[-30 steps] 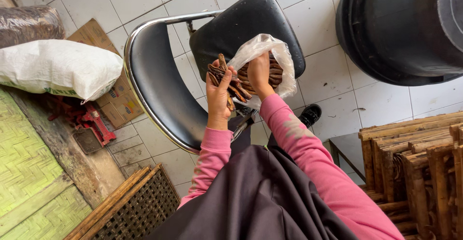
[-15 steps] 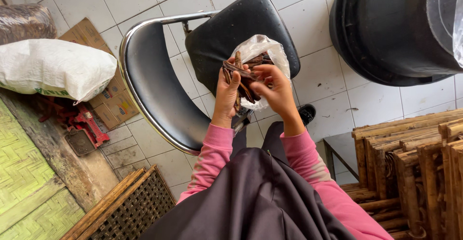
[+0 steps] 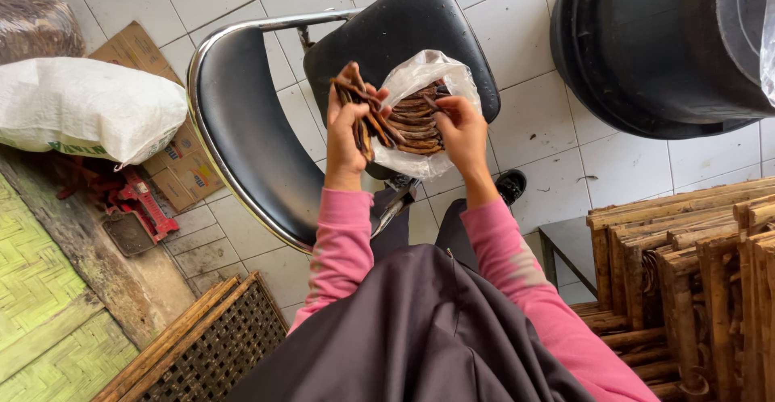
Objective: The person sorts through dried fruit slices in a plastic bag by hand, picking up small groups of them and spreading them onto a large woven tray.
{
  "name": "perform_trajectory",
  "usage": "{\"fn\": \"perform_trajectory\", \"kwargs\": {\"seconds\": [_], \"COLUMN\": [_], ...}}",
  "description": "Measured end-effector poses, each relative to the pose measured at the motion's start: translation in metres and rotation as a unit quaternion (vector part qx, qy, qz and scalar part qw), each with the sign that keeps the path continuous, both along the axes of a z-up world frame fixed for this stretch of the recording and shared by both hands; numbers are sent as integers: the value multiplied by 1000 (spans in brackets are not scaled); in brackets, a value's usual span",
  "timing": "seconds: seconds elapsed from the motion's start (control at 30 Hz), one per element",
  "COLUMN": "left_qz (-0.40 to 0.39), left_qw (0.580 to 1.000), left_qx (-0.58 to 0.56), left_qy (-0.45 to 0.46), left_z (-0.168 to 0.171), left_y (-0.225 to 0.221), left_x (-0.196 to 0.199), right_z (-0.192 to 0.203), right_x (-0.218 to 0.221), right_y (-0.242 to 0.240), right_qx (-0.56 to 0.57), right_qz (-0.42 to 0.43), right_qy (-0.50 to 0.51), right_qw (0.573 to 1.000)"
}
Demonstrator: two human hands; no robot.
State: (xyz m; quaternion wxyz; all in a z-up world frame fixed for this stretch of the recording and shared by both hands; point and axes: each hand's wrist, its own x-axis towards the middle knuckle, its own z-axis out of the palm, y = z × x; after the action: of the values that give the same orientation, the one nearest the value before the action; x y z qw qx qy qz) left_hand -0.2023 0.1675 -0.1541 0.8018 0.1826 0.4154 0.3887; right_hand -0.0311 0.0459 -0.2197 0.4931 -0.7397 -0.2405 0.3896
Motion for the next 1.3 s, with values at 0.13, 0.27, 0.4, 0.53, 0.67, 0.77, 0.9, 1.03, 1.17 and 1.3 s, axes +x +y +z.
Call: {"fn": "perform_trajectory", "kwargs": {"seconds": [0.13,0.27,0.4,0.53,0.67,0.77,0.9,1.03,1.17,1.3], "left_qz": [-25,-153,-229,-298,-228,-184,-184,-147,-154,-194], "left_qw": [992,833,671,580,599,613,652,775,928,942], "left_qx": [86,354,475,488,516,532,512,456,243,201], "left_qy": [84,396,522,580,568,555,529,412,239,187], "left_z": [-5,-14,-26,-36,-33,-28,-26,-28,-22,0], "left_y": [19,25,26,28,34,36,32,29,21,4], "left_x": [14,31,48,65,67,63,57,41,21,5], "right_z": [-37,-60,-77,-85,-81,-79,-79,-56,-1,56], "right_x": [-16,-21,-15,-9,-9,-4,-4,-7,-15,-17], "right_y": [31,50,57,59,51,47,50,48,29,22], "right_qx": [40,62,56,48,50,-22,-21,-10,36,130], "right_qz": [-3,-9,29,75,110,146,158,130,52,3], "right_qy": [-109,-337,-454,-461,-485,-426,-415,-321,-52,192], "right_qw": [993,939,889,883,866,892,896,938,997,973]}}
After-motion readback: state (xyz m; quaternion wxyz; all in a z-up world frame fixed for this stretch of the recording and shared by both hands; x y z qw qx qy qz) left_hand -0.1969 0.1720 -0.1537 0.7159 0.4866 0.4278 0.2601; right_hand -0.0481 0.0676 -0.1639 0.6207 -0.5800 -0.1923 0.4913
